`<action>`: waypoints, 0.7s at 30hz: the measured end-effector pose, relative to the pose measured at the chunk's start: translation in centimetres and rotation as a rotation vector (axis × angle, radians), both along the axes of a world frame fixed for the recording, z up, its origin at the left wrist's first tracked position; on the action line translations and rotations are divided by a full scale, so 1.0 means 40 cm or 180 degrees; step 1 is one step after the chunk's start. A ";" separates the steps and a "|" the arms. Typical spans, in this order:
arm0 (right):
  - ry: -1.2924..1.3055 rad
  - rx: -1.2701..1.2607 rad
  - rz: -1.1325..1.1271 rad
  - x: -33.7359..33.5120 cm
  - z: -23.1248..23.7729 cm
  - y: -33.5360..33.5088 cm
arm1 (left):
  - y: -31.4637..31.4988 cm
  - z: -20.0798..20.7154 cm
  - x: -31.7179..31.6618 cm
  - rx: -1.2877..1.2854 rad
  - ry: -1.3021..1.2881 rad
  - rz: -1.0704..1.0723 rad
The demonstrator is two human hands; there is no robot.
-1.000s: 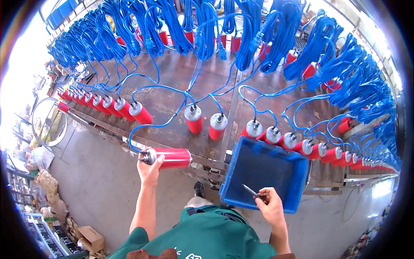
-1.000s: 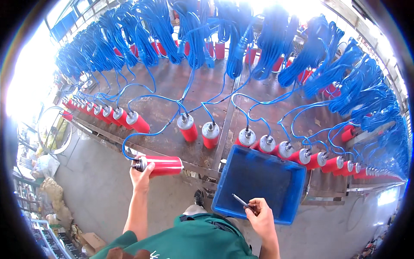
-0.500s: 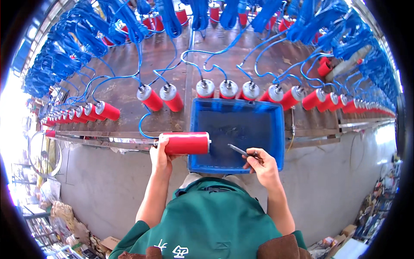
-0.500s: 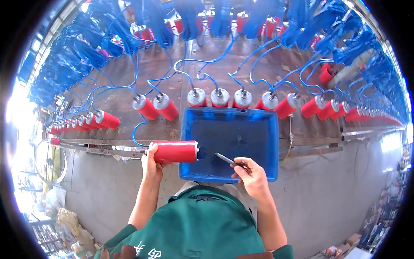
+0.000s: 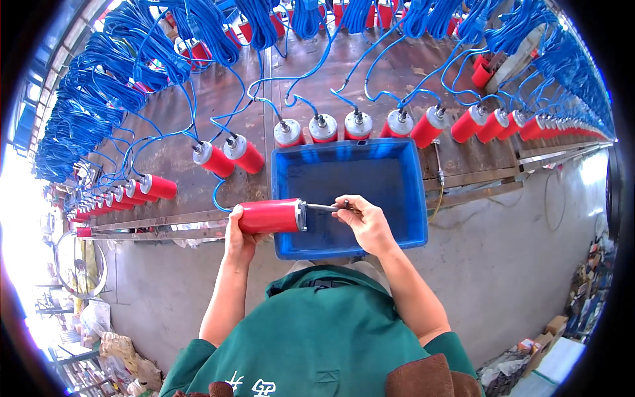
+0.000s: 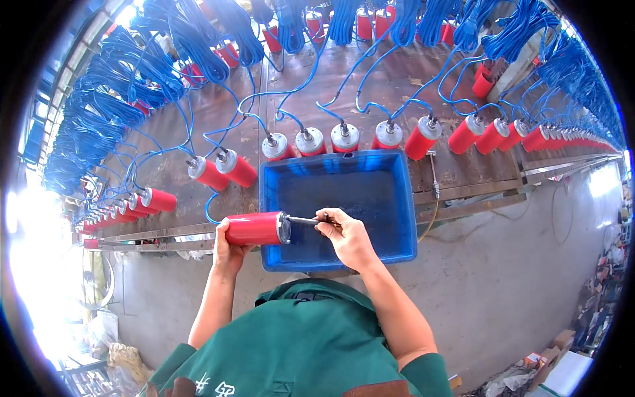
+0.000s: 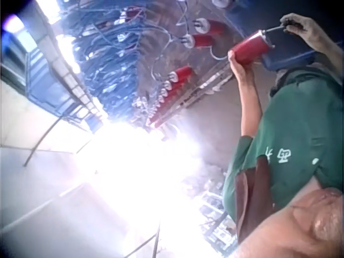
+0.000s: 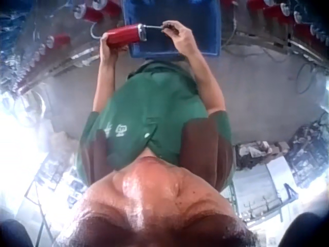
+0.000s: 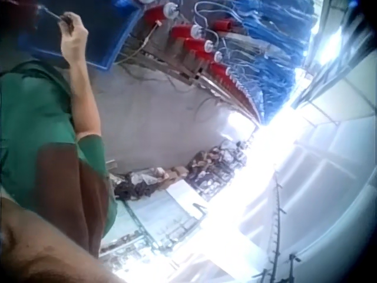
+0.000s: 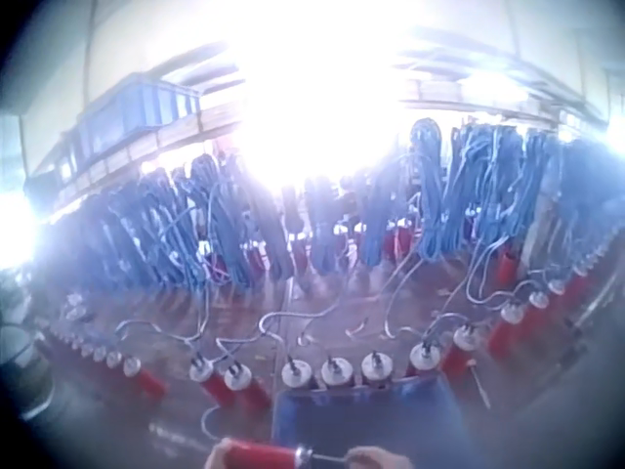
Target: The person submerges a red cylindrical canister into a blue water basin, removes it, and uses a handheld tool to manipulate the valve assembly on top. The person repeats this with a second red canister, turning the valve and pressing the tool into the top assembly.
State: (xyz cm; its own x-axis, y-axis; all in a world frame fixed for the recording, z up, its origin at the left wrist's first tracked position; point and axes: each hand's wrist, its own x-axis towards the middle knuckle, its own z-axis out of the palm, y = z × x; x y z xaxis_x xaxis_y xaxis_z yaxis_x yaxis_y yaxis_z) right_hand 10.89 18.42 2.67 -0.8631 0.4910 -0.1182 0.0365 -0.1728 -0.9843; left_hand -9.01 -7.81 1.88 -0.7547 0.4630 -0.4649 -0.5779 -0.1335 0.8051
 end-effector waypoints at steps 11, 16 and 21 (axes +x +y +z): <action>0.0085 0.0734 0.0242 -0.036 0.015 0.019 | -0.006 -0.010 -0.015 0.0009 -0.0188 0.0029; 0.0228 0.1020 0.0257 -0.046 0.021 0.021 | -0.002 -0.001 -0.015 0.0030 -0.0168 -0.0045; -0.0512 -0.0100 0.0136 -0.047 0.080 0.028 | -0.005 0.000 -0.016 0.0051 -0.0153 -0.0073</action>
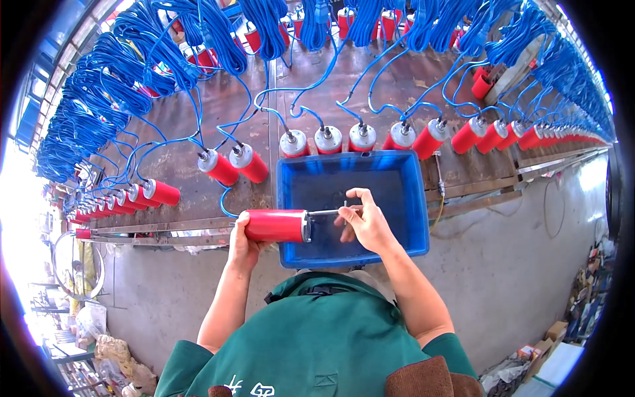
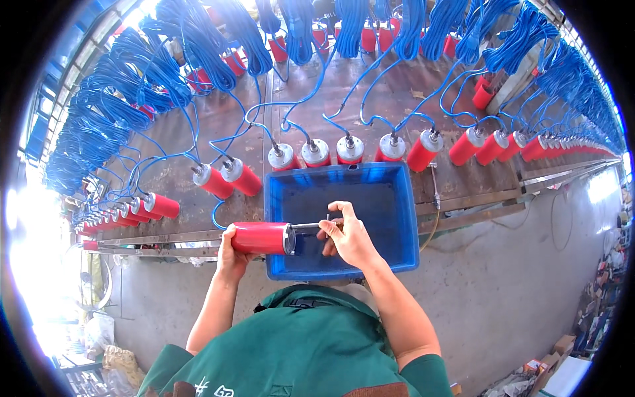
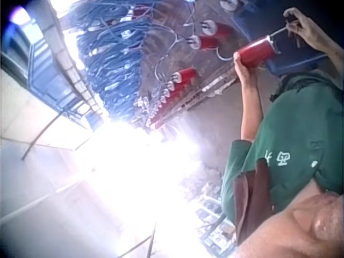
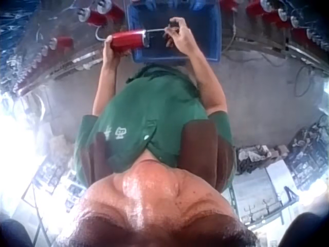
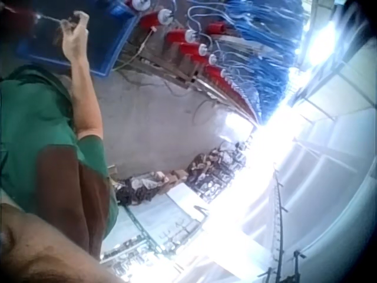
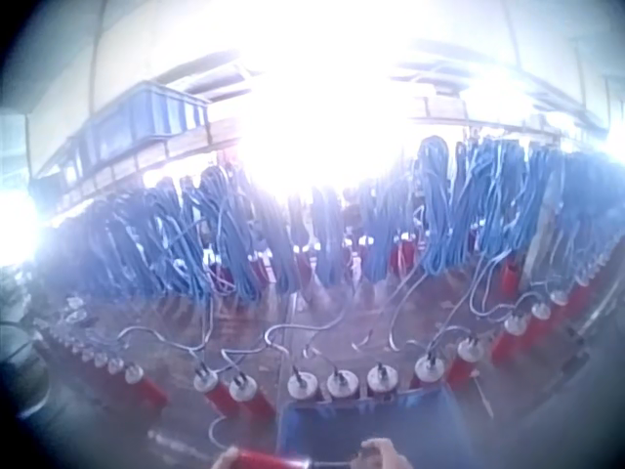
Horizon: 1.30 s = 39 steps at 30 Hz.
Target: The person submerges a red cylindrical canister into a blue water basin, removes it, and uses a handheld tool to manipulate the valve assembly on top. The person repeats this with a second red canister, turning the valve and pressing the tool into the top assembly.
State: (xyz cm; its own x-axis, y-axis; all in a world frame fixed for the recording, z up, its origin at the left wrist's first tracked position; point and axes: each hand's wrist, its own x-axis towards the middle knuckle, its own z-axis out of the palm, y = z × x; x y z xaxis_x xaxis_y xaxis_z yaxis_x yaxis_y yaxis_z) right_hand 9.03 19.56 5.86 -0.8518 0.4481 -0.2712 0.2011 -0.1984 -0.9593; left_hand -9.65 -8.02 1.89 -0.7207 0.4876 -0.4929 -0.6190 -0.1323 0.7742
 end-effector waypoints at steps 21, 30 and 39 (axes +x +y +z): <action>-0.0509 -0.0532 0.0370 0.037 -0.081 0.049 | 0.002 0.002 0.018 -0.0058 0.0259 0.0005; 0.0039 -0.0081 0.0034 0.033 -0.113 0.013 | 0.003 -0.010 0.014 -0.0064 0.0326 0.0044; -0.0147 0.0281 -0.0004 0.033 -0.075 0.003 | 0.002 -0.010 0.017 -0.0164 0.0321 0.0054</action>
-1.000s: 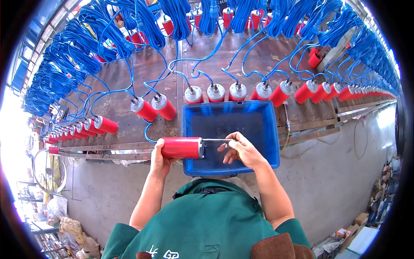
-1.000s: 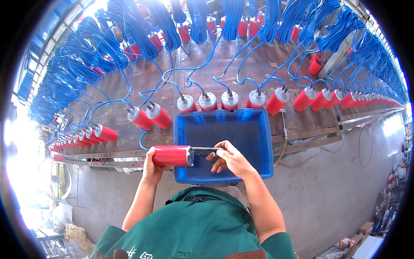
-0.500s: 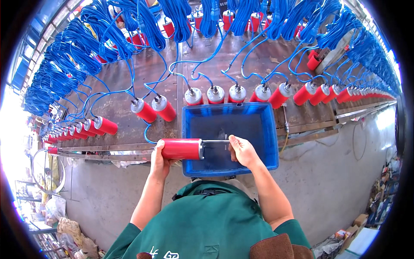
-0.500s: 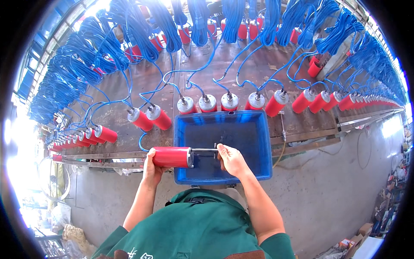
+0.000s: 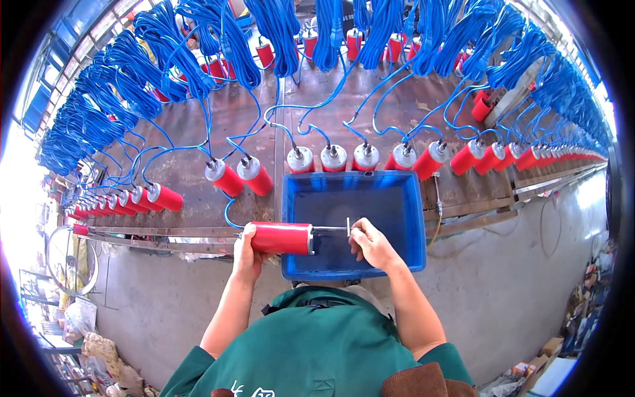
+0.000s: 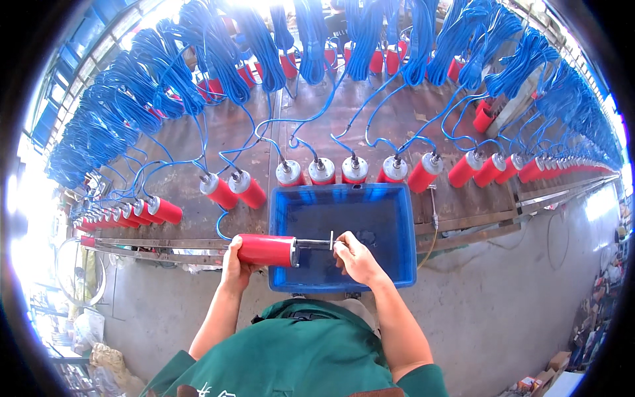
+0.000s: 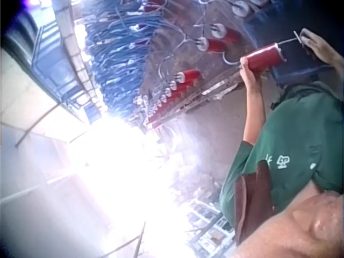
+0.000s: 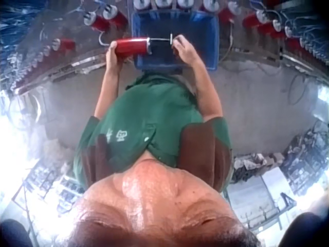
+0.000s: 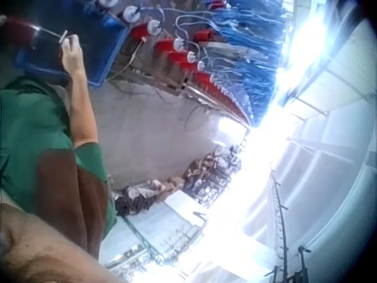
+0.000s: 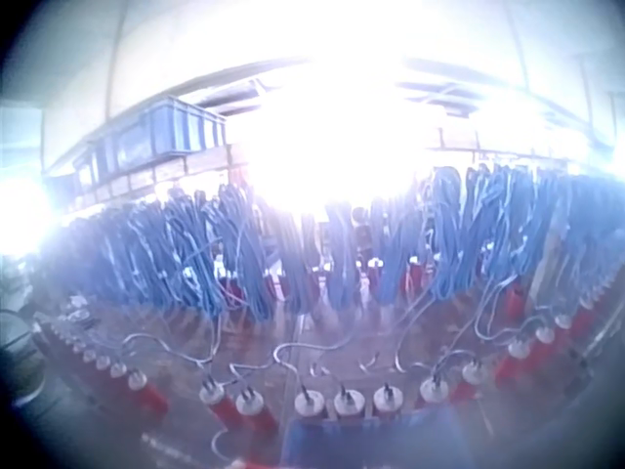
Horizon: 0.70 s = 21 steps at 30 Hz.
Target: The person submerges a red cylindrical canister into a blue water basin, removes it, and uses a handheld tool to manipulate the valve assembly on top. The person repeats this with a second red canister, turning the valve and pressing the tool into the top assembly.
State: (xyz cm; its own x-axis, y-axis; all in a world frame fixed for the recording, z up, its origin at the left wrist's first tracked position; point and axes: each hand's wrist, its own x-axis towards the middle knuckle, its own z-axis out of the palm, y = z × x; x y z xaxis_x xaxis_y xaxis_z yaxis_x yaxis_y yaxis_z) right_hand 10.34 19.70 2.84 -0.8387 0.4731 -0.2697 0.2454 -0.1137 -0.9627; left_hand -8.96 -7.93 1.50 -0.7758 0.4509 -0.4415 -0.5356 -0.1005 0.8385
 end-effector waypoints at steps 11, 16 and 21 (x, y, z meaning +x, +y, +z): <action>0.0273 0.0467 0.0104 -0.004 -0.013 0.012 | -0.001 -0.003 0.001 0.0060 -0.0043 0.0020; -0.0121 -0.0466 0.0557 0.009 -0.059 0.050 | 0.004 -0.002 0.005 0.0064 -0.0029 0.0060; 0.0466 0.1221 0.0150 0.011 0.009 0.018 | -0.001 0.004 0.007 0.0072 -0.0052 0.0081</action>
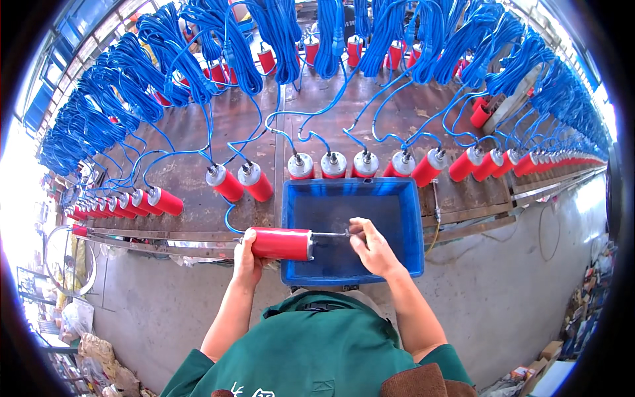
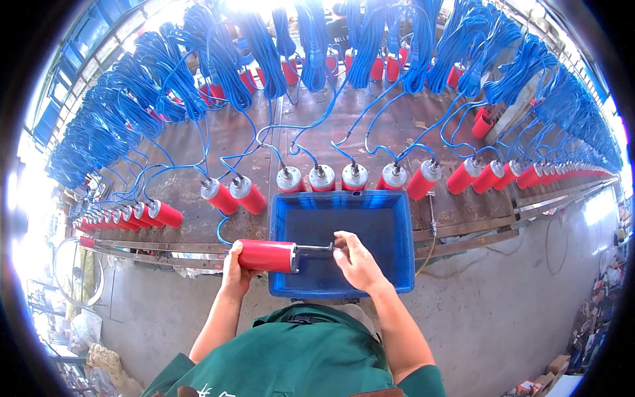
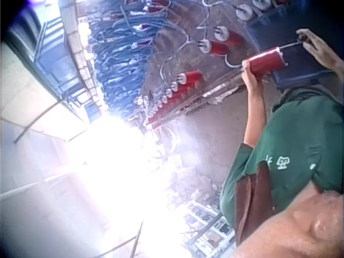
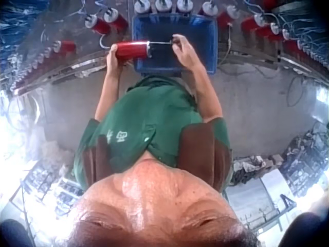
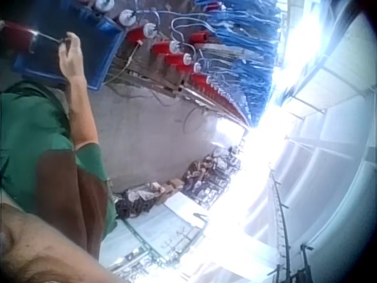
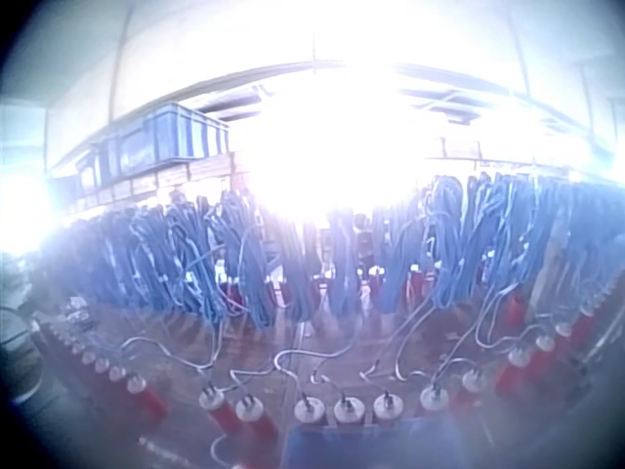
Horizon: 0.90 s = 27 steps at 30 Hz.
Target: The person submerges a red cylindrical canister into a blue water basin, removes it, and uses a handheld tool to manipulate the valve assembly on top. The person repeats this with a second red canister, turning the valve and pressing the tool into the top assembly.
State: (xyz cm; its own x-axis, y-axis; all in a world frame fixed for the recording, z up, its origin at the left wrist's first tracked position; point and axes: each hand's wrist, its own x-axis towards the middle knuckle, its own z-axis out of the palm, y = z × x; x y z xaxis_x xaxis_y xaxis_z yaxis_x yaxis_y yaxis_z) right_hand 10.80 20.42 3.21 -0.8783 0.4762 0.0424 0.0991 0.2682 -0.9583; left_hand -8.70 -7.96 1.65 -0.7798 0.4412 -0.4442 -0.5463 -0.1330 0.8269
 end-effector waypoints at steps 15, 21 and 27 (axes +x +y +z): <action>-0.0930 -0.1749 0.0153 -0.042 0.002 0.017 | 0.017 0.021 0.010 0.0022 0.0089 0.0113; 0.0519 0.1690 0.0543 -0.033 -0.005 0.048 | 0.017 0.019 0.013 0.0070 0.0075 0.0122; -0.1788 -0.1355 0.0214 -0.062 -0.015 0.038 | 0.012 0.001 0.005 0.0033 0.0054 0.0161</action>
State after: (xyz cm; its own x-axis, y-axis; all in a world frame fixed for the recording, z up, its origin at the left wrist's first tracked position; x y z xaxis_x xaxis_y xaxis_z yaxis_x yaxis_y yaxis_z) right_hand 8.31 21.96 2.61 -0.7408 0.2947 -0.6036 0.6056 -0.0957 -0.7900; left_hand -8.49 -7.47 1.67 -0.8085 0.4056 -0.4264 -0.5247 -0.1685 0.8345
